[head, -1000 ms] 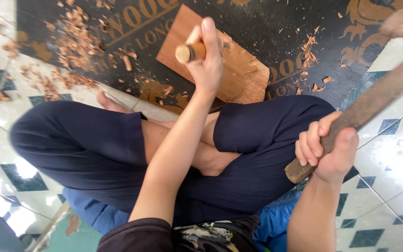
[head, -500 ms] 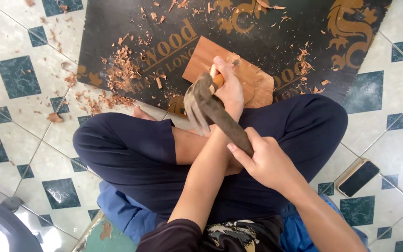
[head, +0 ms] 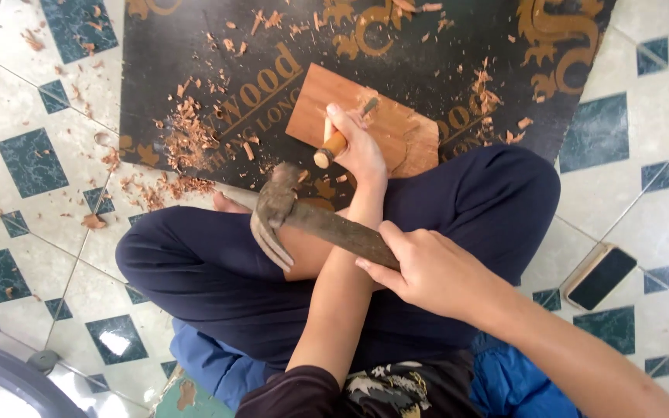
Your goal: Carving a piece of wood using a hammer and a chisel while sitting on the floor.
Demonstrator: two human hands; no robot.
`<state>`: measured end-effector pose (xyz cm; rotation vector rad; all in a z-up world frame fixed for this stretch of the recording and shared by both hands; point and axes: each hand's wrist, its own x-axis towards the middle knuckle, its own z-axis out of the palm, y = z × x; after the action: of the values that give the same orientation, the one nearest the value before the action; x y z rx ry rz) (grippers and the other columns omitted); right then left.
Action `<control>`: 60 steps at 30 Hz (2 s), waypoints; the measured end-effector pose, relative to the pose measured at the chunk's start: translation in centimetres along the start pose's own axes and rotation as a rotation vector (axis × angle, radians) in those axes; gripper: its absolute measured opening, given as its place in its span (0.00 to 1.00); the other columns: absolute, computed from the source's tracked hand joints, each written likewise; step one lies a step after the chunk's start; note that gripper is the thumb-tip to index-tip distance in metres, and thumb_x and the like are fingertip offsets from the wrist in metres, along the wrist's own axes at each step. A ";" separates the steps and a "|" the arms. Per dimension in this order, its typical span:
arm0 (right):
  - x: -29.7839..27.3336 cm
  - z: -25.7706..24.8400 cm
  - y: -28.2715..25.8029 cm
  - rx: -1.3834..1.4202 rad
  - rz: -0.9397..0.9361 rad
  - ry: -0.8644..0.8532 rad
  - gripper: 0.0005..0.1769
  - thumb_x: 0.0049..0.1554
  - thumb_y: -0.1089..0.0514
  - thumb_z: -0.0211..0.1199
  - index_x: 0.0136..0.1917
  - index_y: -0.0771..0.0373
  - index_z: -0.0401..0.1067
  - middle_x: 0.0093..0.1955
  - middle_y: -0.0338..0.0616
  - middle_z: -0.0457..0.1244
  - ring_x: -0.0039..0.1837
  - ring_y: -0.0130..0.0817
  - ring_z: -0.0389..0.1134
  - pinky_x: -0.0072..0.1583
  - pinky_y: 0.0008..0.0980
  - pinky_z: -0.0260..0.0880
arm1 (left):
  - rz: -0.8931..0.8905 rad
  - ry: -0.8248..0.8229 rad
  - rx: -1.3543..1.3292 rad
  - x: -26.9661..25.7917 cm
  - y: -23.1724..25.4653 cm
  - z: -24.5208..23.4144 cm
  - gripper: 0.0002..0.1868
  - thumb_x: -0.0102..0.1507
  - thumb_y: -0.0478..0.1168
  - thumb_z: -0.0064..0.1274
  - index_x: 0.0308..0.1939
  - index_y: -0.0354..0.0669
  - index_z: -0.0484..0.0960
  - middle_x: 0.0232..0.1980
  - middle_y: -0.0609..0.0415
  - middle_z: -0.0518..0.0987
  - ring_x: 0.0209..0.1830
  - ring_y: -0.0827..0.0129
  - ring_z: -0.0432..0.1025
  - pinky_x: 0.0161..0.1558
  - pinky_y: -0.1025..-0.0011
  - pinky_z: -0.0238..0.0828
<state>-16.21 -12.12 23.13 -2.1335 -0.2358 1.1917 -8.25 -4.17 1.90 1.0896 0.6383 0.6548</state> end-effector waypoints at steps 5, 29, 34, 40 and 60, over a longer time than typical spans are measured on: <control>-0.1 -1.0 -0.5 -0.083 -0.011 0.003 0.30 0.63 0.33 0.51 0.49 0.65 0.67 0.37 0.72 0.68 0.46 0.71 0.73 0.45 0.58 0.75 | 0.004 -0.028 0.026 0.0 -1.3 -0.3 0.24 0.75 0.42 0.43 0.22 0.48 0.63 0.19 0.63 0.64 0.22 0.75 0.62 0.49 0.70 0.71; -2.8 0.1 12.9 0.984 -0.088 0.607 0.15 0.71 0.54 0.48 0.44 0.62 0.63 0.26 0.34 0.54 0.23 0.22 0.53 0.26 0.22 0.55 | 0.074 -0.457 0.301 3.5 4.7 -2.7 0.10 0.69 0.37 0.48 0.32 0.41 0.74 0.26 0.66 0.68 0.25 0.83 0.57 0.26 0.81 0.53; -2.4 0.1 14.4 1.189 -0.152 0.642 0.19 0.69 0.42 0.53 0.46 0.58 0.63 0.26 0.32 0.51 0.24 0.17 0.49 0.26 0.19 0.51 | 0.679 -1.108 1.058 10.7 3.2 -1.2 0.31 0.53 0.30 0.65 0.60 0.47 0.78 0.61 0.54 0.73 0.45 0.57 0.80 0.47 0.63 0.78; -2.0 0.3 15.1 1.350 -0.261 0.612 0.26 0.66 0.32 0.52 0.46 0.56 0.61 0.26 0.29 0.50 0.23 0.15 0.47 0.25 0.18 0.48 | 0.865 -1.261 1.621 13.2 0.6 -4.4 0.22 0.55 0.33 0.58 0.54 0.45 0.75 0.60 0.57 0.71 0.32 0.51 0.79 0.33 0.57 0.78; -0.8 1.3 17.3 1.373 -0.270 0.603 0.27 0.67 0.28 0.48 0.48 0.52 0.65 0.27 0.26 0.51 0.25 0.14 0.48 0.28 0.18 0.49 | 0.792 -1.519 0.743 3.1 4.3 -3.8 0.18 0.67 0.52 0.53 0.45 0.41 0.71 0.45 0.52 0.70 0.40 0.63 0.75 0.34 0.71 0.78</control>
<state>-20.50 -24.99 12.27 -1.0526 0.4465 0.2595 -9.79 1.80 4.25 2.1353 -1.0099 0.0414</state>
